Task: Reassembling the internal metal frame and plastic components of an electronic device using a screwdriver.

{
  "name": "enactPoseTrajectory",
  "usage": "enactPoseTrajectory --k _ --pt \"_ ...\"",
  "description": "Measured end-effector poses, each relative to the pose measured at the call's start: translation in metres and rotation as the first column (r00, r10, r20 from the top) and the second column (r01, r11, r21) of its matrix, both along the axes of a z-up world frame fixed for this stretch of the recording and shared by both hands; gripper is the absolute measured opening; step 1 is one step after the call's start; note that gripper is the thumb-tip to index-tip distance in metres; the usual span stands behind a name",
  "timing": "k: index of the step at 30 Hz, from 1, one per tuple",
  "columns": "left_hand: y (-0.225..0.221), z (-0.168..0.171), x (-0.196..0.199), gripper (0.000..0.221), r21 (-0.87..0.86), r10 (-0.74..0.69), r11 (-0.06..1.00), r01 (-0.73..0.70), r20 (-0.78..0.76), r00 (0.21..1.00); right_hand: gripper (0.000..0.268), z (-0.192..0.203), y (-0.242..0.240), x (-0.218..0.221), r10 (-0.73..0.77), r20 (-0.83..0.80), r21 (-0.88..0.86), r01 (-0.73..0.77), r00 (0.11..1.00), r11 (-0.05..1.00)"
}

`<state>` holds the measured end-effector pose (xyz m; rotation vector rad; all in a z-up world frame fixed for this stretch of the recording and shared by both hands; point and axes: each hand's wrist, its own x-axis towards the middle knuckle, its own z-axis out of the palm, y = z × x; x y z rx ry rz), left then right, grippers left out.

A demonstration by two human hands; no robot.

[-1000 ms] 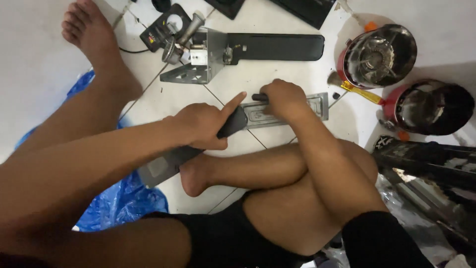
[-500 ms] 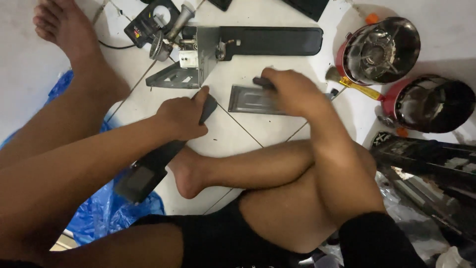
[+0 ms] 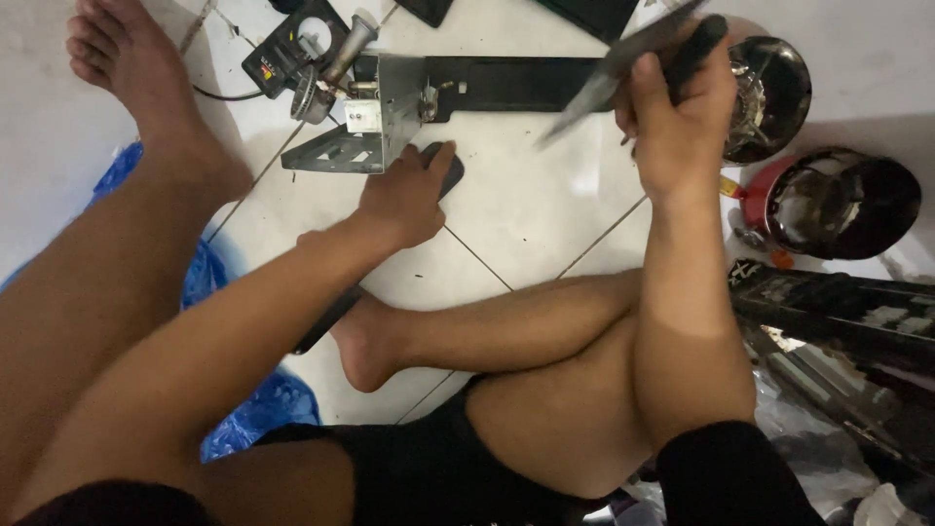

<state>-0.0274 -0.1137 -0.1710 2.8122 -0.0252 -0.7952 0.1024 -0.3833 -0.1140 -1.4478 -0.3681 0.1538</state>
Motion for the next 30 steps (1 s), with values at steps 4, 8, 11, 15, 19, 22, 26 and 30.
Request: enactPoseTrajectory --k 4,8,11,15,19,22,26,30 --pt "-0.014 -0.009 0.008 0.082 -0.032 0.084 0.996 -0.084 0.020 0.996 0.018 0.006 0.014 0.000 0.021 0.004 0.092 -0.021 1.000 0.995" --pt "-0.028 -0.031 0.002 0.065 0.035 0.069 0.996 -0.085 0.328 0.942 0.009 -0.001 0.020 0.002 -0.043 0.025 0.005 0.043 0.999 0.999" --pt "-0.040 -0.035 0.001 0.059 -0.064 0.147 0.989 -0.132 0.422 0.894 0.017 -0.007 0.022 0.004 -0.076 0.012 0.018 0.076 0.997 0.997" --pt "-0.054 -0.022 -0.001 0.044 -0.299 0.309 0.938 -0.173 0.501 0.808 0.020 -0.012 0.028 0.005 -0.123 -0.061 0.013 0.124 0.990 0.992" --pt "-0.059 -0.018 0.006 0.037 -0.353 0.303 0.931 -0.095 0.603 0.738 0.019 -0.016 0.032 0.005 -0.091 -0.001 0.001 0.091 0.996 0.996" --pt "-0.058 -0.017 0.017 0.042 -0.393 0.311 0.918 -0.061 0.614 0.725 0.017 -0.016 0.035 0.005 -0.075 -0.005 0.010 0.075 0.997 0.997" --pt "-0.059 -0.026 0.033 0.043 -0.342 0.312 0.930 -0.130 0.554 0.772 0.018 -0.020 0.036 0.005 -0.025 0.022 0.010 0.025 0.999 1.000" --pt "-0.066 -0.025 0.049 0.030 -0.309 0.337 0.932 -0.191 0.537 0.773 0.019 -0.021 0.038 0.005 -0.001 0.036 -0.012 0.001 0.999 1.000"
